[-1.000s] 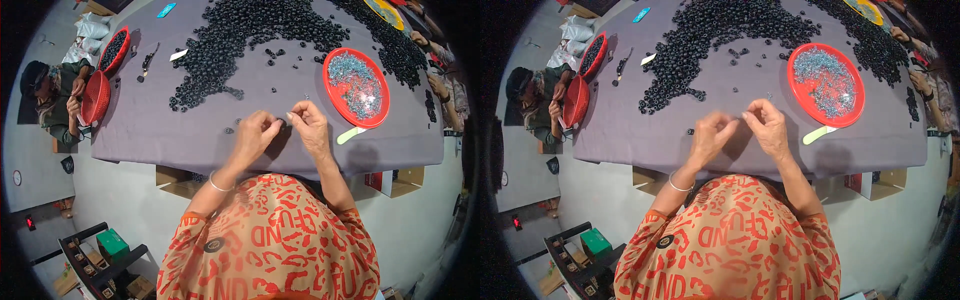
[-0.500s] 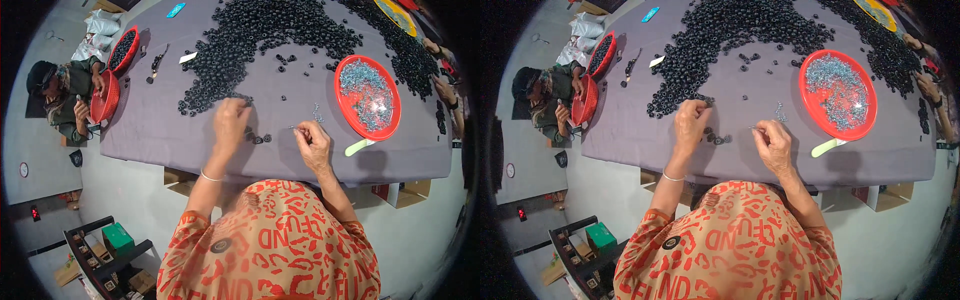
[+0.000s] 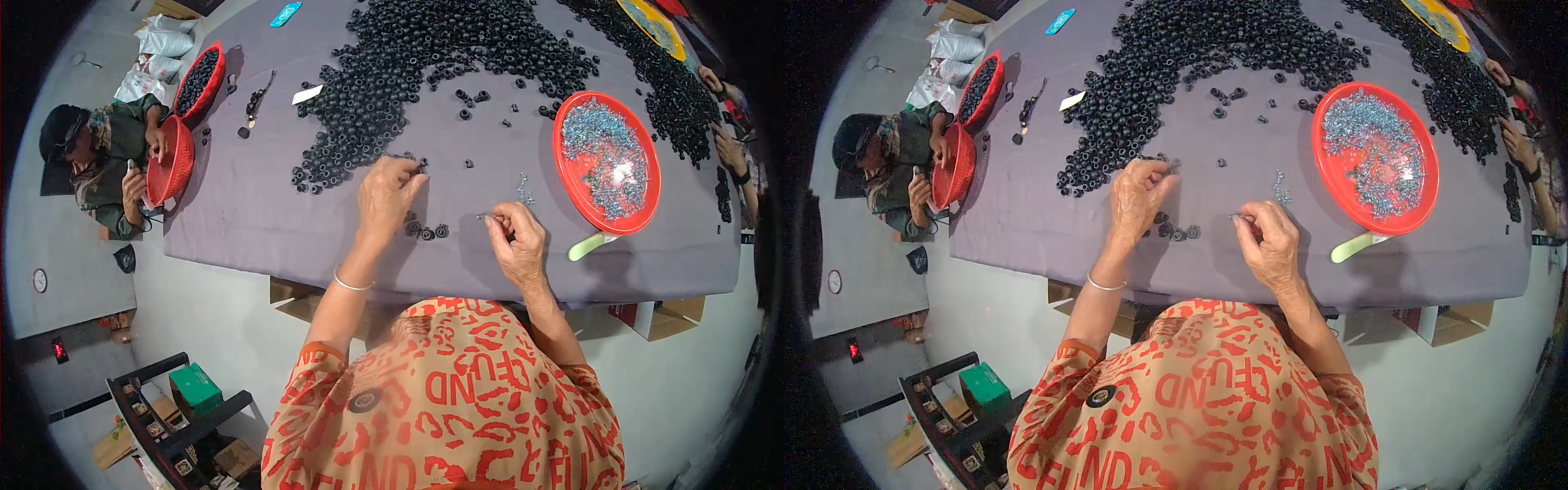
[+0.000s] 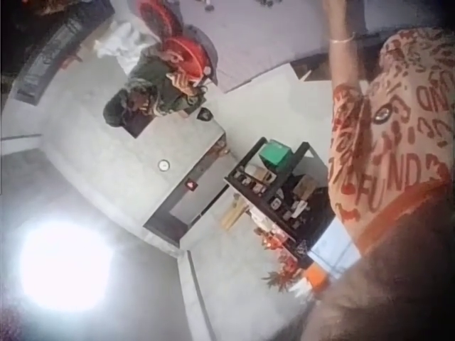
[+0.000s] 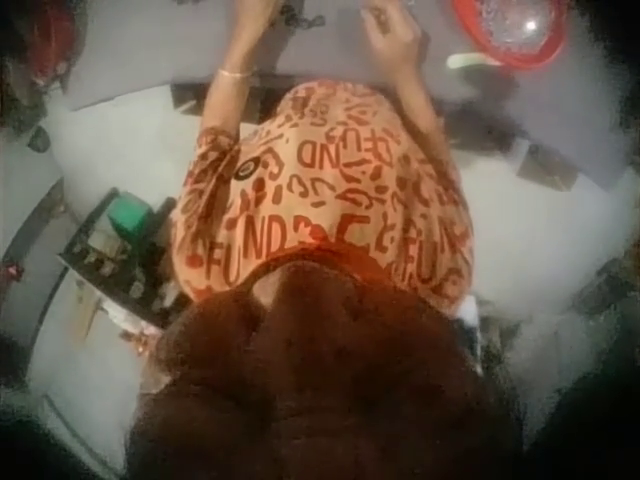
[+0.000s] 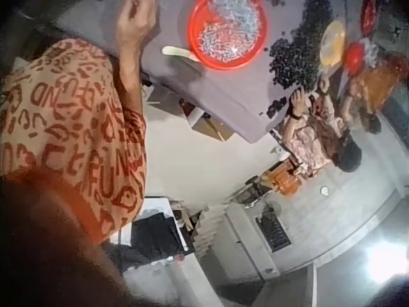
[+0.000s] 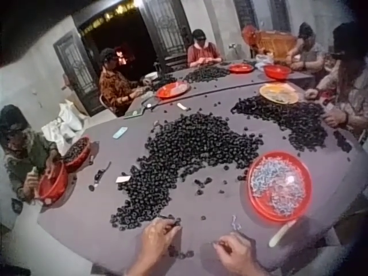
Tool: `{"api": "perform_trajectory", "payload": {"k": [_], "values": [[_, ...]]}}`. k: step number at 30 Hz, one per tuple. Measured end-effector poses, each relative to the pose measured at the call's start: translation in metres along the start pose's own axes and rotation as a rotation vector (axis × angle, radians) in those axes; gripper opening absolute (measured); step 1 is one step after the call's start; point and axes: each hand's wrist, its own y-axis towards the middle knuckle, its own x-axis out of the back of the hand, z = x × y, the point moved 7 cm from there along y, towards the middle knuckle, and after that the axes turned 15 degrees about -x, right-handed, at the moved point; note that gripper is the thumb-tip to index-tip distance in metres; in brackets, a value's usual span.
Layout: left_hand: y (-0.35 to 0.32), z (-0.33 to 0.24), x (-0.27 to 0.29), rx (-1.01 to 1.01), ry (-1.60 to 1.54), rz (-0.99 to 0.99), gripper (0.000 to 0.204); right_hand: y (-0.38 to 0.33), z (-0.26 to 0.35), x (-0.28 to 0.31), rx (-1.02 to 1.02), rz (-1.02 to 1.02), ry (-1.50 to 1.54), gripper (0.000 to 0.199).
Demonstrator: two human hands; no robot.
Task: The person assembles small components by picking up metal pins and black rubber grommets from the table and inserting the pins into the grommets by hand.
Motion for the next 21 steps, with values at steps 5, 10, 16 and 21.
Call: {"api": "perform_trajectory", "payload": {"k": [5, 10, 16, 21], "values": [[-0.013, 0.011, -0.002, 0.218, -0.385, -0.048, 0.023, -0.001, 0.004, 0.0, 0.014, 0.006, 0.013, 0.015], [-0.033, 0.001, -0.012, 0.62, -1.3, -0.091, 0.025, -0.002, 0.005, 0.003, 0.013, 0.015, 0.025, 0.015], [-0.053, -0.022, -0.009, 0.691, -1.587, -0.081, 0.026, -0.002, 0.001, 0.004, 0.003, 0.032, 0.038, 0.013], [-0.07, -0.031, -0.013, 0.722, -1.616, -0.093, 0.027, -0.001, -0.004, 0.004, 0.009, 0.038, 0.055, 0.013]]}}
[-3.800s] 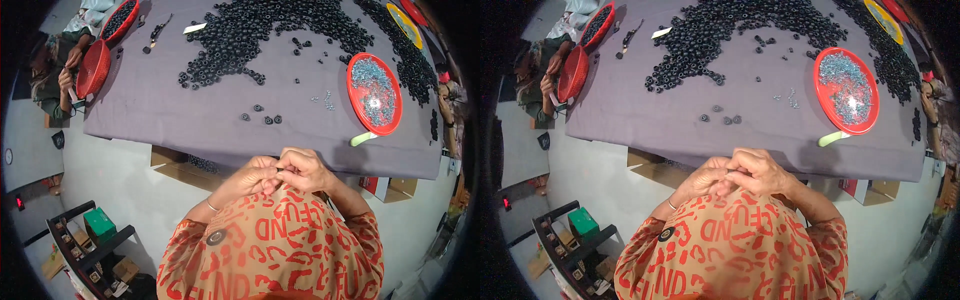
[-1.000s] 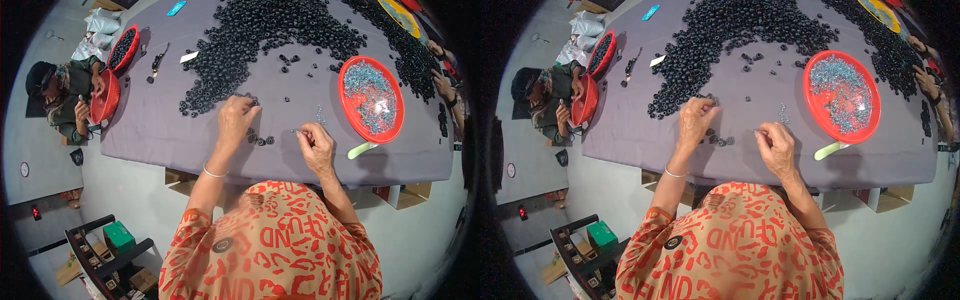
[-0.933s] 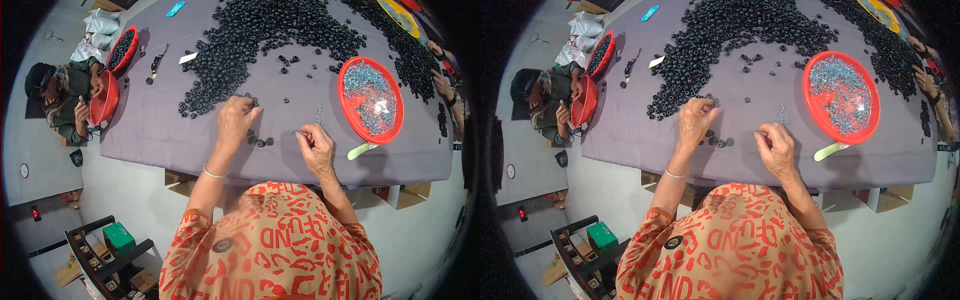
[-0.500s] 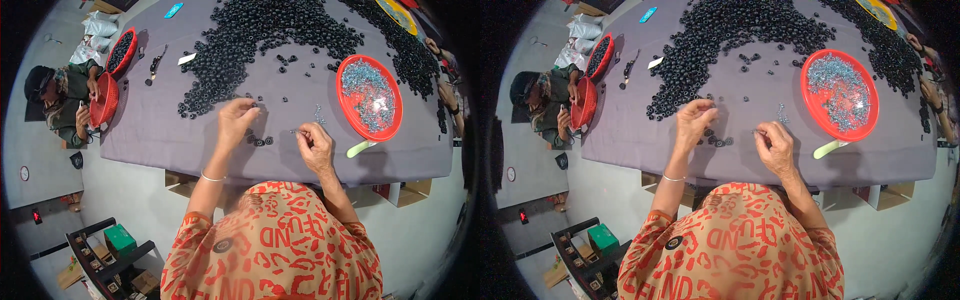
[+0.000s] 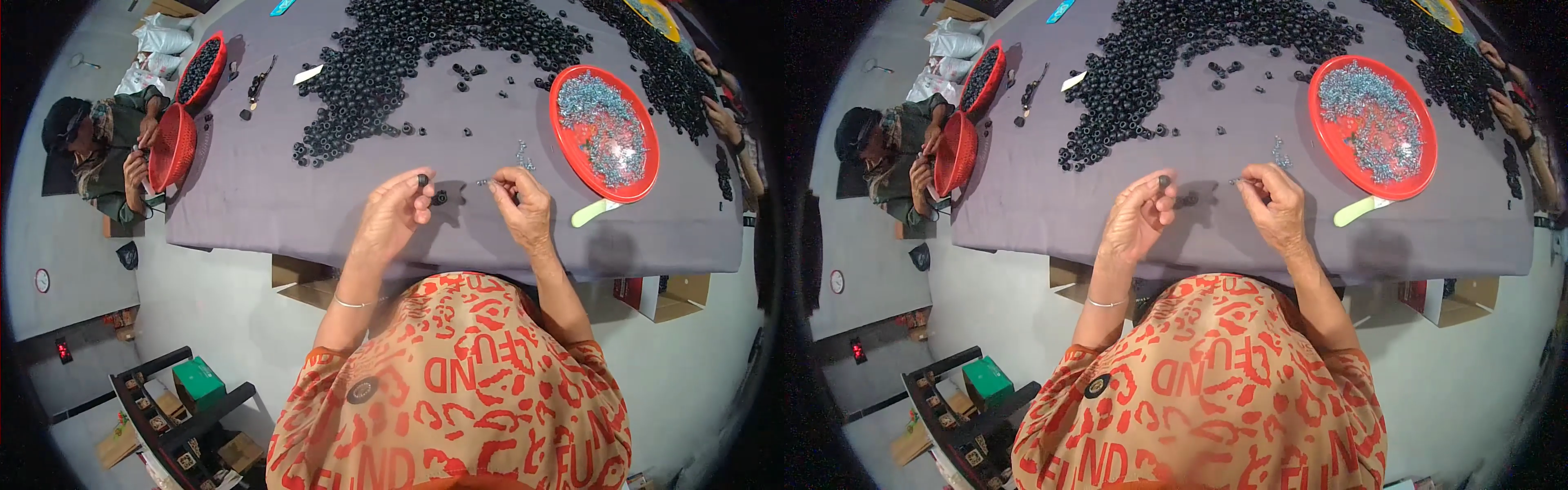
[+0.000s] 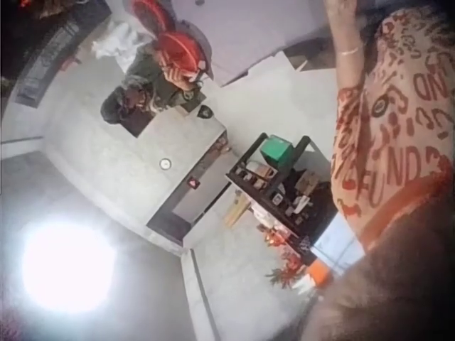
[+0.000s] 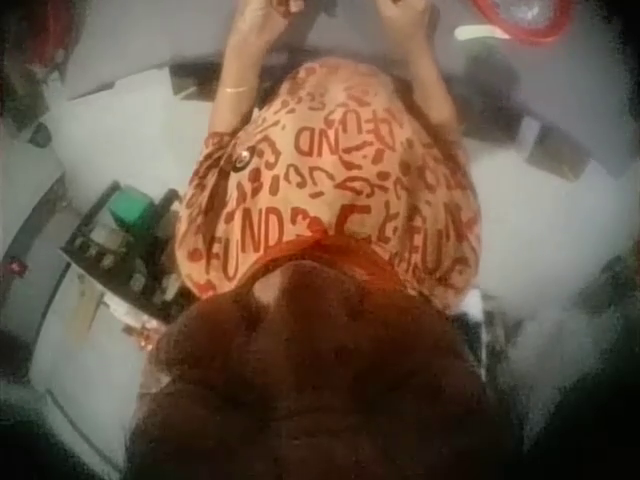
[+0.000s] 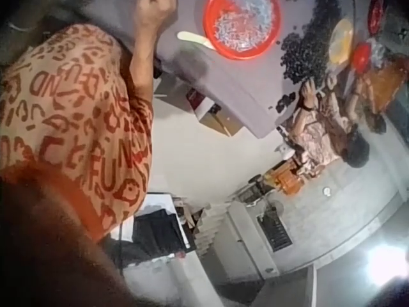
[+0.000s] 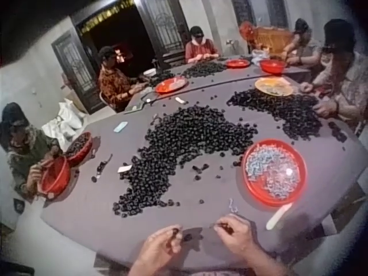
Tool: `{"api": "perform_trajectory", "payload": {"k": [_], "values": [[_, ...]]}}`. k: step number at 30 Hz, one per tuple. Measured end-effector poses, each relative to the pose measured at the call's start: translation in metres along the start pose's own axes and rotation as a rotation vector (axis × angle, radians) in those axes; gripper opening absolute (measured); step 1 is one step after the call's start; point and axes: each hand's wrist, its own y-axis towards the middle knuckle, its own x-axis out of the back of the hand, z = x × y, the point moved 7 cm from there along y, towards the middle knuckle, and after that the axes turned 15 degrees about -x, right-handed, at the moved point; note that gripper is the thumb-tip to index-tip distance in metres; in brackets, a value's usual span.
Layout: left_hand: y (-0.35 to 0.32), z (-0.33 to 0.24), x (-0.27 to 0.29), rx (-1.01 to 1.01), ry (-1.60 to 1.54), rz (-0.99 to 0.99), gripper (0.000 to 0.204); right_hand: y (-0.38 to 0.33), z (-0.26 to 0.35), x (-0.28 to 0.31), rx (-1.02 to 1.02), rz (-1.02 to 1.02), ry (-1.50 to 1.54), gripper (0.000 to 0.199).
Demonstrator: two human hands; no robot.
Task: The person assembles small components by picking up metal pins and black rubber grommets from the table and inserting the pins into the grommets by hand.
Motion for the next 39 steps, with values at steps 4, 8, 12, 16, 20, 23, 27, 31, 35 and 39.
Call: {"api": "perform_trajectory", "payload": {"k": [4, 8, 12, 16, 20, 23, 27, 31, 35, 39], "values": [[-0.01, 0.004, 0.0, -0.02, 0.077, -0.011, 0.028, 0.0, -0.003, -0.001, -0.013, 0.035, 0.009, 0.012], [-0.017, 0.004, 0.001, -0.049, 0.113, 0.027, 0.027, -0.003, 0.0, -0.003, -0.004, 0.043, -0.003, 0.011], [-0.019, 0.009, 0.003, -0.038, 0.047, 0.052, 0.027, -0.003, 0.001, -0.004, -0.007, 0.038, -0.023, 0.01], [-0.022, 0.013, 0.006, -0.011, -0.037, -0.007, 0.027, -0.004, 0.002, -0.004, 0.031, 0.025, -0.043, 0.01], [-0.023, 0.013, 0.006, -0.018, 0.058, -0.025, 0.027, -0.005, 0.004, -0.003, 0.039, 0.01, -0.046, 0.01], [-0.023, 0.015, 0.003, -0.047, 0.078, 0.013, 0.025, -0.004, 0.002, -0.001, 0.038, -0.003, -0.033, 0.01], [-0.026, 0.019, 0.002, -0.055, 0.003, 0.03, 0.022, -0.006, -0.004, 0.002, -0.079, 0.03, 0.171, 0.011], [-0.031, 0.015, -0.009, -0.045, -0.109, 0.045, 0.022, -0.015, 0.033, 0.005, -0.039, 0.176, 0.42, 0.014], [-0.034, 0.015, -0.012, -0.035, -0.12, 0.074, 0.022, -0.023, 0.067, -0.007, 0.04, 0.296, 0.311, 0.014], [-0.038, 0.01, -0.019, -0.087, -0.066, 0.105, 0.024, -0.027, 0.07, -0.015, 0.079, 0.296, 0.27, 0.013]]}}
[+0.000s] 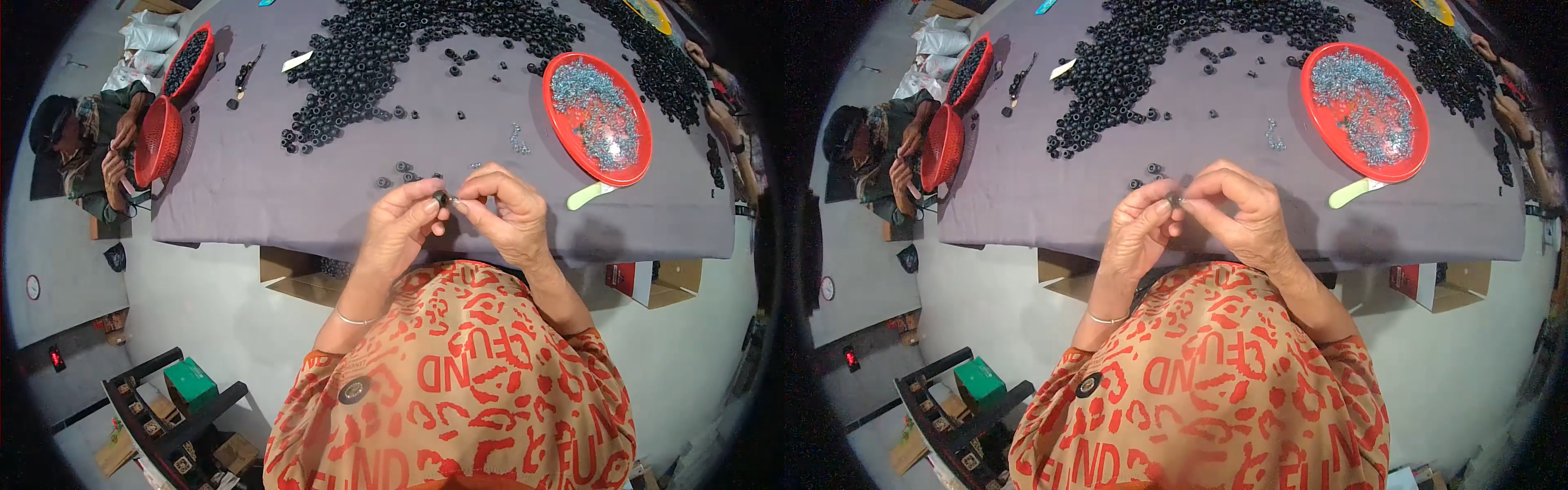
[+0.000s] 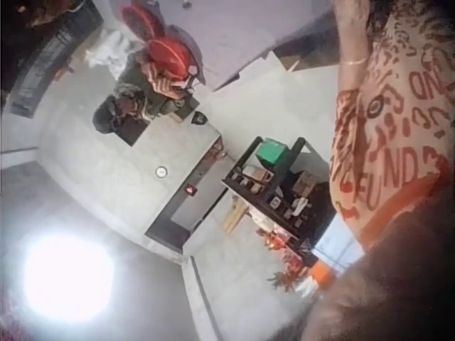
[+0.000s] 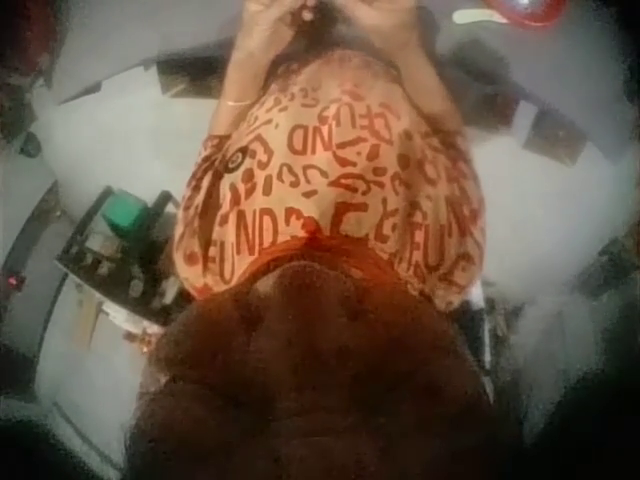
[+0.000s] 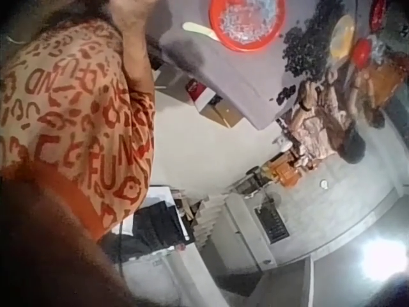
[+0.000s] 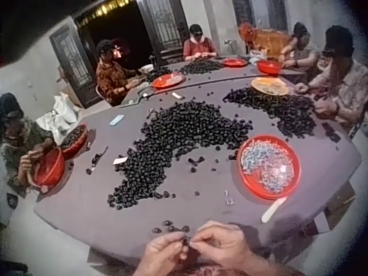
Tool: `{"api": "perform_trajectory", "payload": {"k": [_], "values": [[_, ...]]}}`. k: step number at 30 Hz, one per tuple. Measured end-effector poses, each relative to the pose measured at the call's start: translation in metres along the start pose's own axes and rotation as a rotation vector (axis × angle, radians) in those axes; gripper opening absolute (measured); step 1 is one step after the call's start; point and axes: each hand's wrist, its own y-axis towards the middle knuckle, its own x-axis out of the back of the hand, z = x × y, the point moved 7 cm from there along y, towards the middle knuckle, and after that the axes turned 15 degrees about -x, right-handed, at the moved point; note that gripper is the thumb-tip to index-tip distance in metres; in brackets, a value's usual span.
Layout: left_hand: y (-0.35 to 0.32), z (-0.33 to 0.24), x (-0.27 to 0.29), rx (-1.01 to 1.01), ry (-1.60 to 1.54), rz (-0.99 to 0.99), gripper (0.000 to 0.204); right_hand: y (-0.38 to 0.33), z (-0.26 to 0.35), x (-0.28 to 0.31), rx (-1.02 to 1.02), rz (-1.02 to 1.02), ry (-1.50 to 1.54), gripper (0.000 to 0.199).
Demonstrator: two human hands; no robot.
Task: The person assembles small components by picking up metal pins and black rubber grommets from the table and inserting the pins into the grommets by hand.
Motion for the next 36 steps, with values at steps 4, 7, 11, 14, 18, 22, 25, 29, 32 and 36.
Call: {"api": "perform_trajectory", "payload": {"k": [4, 7, 11, 14, 18, 22, 25, 29, 32, 36], "values": [[-0.001, -0.002, -0.004, -0.017, 0.028, 0.054, 0.026, -0.003, -0.005, -0.006, -0.031, 0.03, 0.021, 0.012], [-0.004, 0.001, 0.0, 0.019, 0.041, 0.021, 0.028, -0.006, -0.011, -0.009, -0.056, 0.067, 0.019, 0.012], [-0.01, 0.005, 0.0, 0.091, 0.017, 0.027, 0.028, -0.012, -0.039, -0.013, -0.25, 0.26, 0.305, 0.014], [-0.015, 0.01, 0.001, 0.146, 0.048, 0.045, 0.028, -0.013, -0.046, -0.022, -0.437, 0.404, 0.548, 0.016], [-0.022, 0.012, -0.004, 0.191, 0.025, 0.102, 0.027, -0.016, -0.04, -0.025, -0.409, 0.535, 0.52, 0.016], [-0.04, 0.019, -0.007, 0.425, -0.011, 0.108, 0.021, -0.028, -0.042, -0.021, -0.43, 0.512, 0.433, 0.016], [-0.045, 0.021, -0.01, 0.457, 0.053, 0.146, 0.019, -0.032, -0.035, -0.02, -0.352, 0.56, 0.274, 0.014], [-0.051, 0.021, -0.01, 0.532, 0.007, 0.156, 0.02, -0.033, -0.029, -0.024, -0.282, 0.565, 0.152, 0.014], [-0.053, 0.028, 0.001, 0.519, 0.039, 0.11, 0.017, -0.032, -0.031, -0.026, -0.345, 0.543, 0.19, 0.015], [-0.043, 0.025, 0.0, 0.449, -0.026, 0.104, 0.022, -0.01, -0.044, 0.004, -0.314, 0.223, 0.091, 0.014]]}}
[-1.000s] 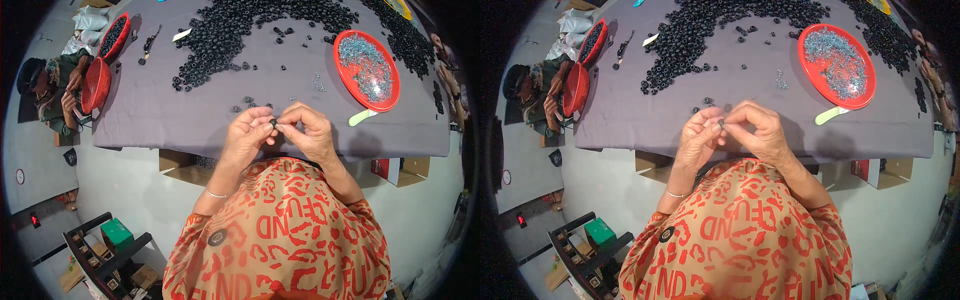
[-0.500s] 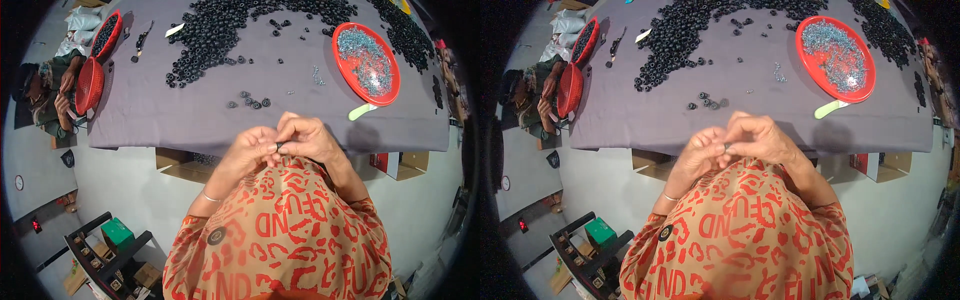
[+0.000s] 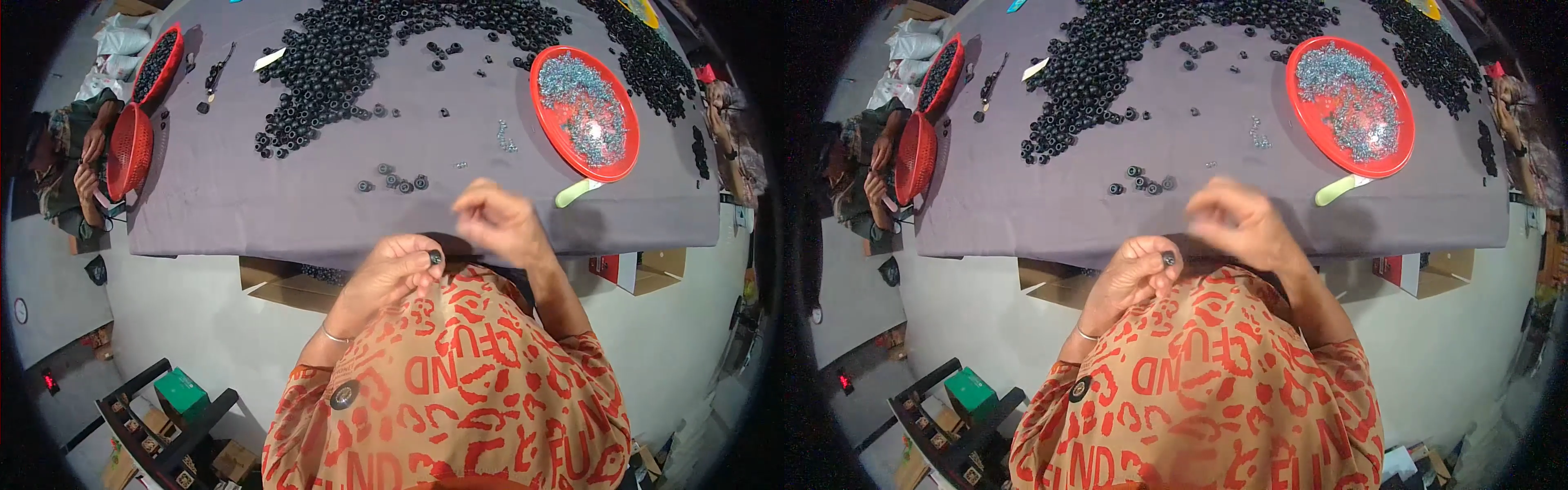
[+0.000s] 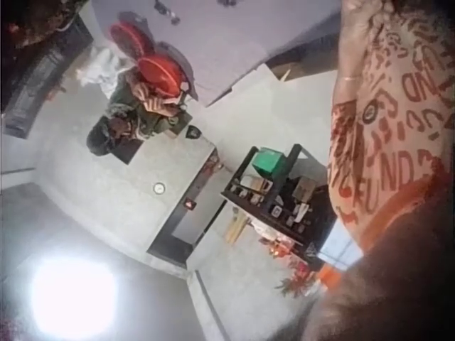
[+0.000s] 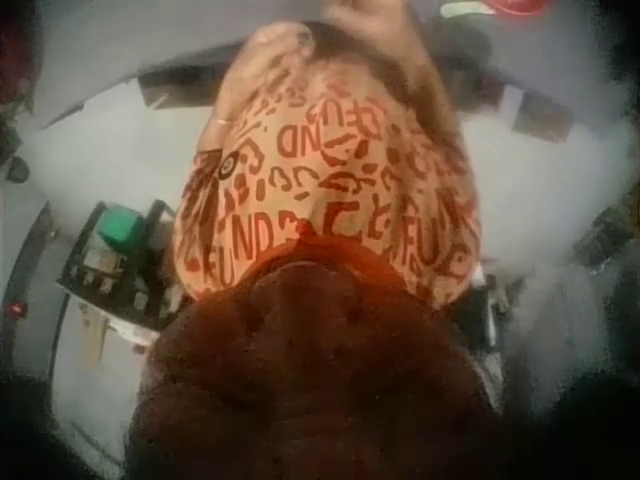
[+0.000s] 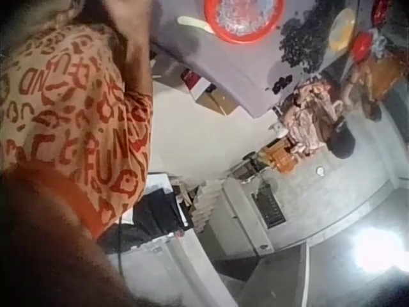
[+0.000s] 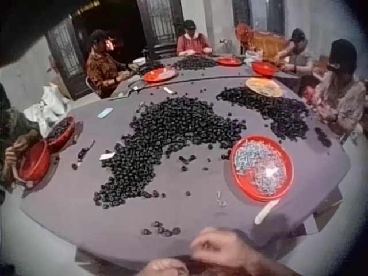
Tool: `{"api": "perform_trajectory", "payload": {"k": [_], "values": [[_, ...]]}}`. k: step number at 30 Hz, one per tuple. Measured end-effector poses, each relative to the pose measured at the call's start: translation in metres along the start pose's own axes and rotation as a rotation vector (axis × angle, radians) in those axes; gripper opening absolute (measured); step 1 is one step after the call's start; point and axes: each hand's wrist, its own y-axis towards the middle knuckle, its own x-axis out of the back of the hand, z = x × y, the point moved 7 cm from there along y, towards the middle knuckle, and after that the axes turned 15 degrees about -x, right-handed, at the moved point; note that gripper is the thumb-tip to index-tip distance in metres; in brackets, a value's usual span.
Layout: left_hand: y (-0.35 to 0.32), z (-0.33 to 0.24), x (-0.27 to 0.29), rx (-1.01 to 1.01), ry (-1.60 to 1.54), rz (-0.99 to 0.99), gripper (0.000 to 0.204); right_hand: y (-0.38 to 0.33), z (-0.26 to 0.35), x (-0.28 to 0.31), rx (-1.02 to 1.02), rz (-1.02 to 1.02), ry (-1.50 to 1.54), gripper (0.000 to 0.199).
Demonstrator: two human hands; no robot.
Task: The person assembles small components by picking up metal pins and black rubber grommets from the table and inserting the pins into the grommets by hand.
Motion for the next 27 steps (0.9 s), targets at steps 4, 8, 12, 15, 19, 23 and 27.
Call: {"api": "perform_trajectory", "payload": {"k": [4, 8, 12, 15, 19, 23, 27], "values": [[0.004, -0.011, 0.009, -0.099, -0.093, -0.011, 0.02, 0.017, 0.0, 0.039, -0.011, -0.341, -0.379, 0.012], [0.007, -0.016, 0.012, -0.109, -0.12, -0.03, 0.02, 0.024, -0.007, 0.04, 0.0, -0.411, -0.503, 0.011], [0.007, -0.017, 0.019, -0.147, -0.172, -0.031, 0.019, 0.031, -0.013, 0.032, 0.025, -0.426, -0.554, 0.011], [0.007, -0.013, 0.029, -0.135, -0.2, -0.067, 0.019, 0.036, -0.01, 0.025, 0.071, -0.454, -0.8, 0.013], [0.015, -0.018, 0.026, -0.146, -0.232, -0.004, 0.021, 0.036, 0.0, 0.018, 0.158, -0.472, -0.878, 0.013], [0.015, -0.021, 0.024, -0.173, -0.26, 0.014, 0.022, 0.036, 0.001, 0.014, 0.247, -0.483, -0.915, 0.012], [0.014, -0.021, 0.024, -0.176, -0.234, -0.001, 0.023, 0.036, 0.002, 0.014, 0.263, -0.478, -0.917, 0.013]]}}
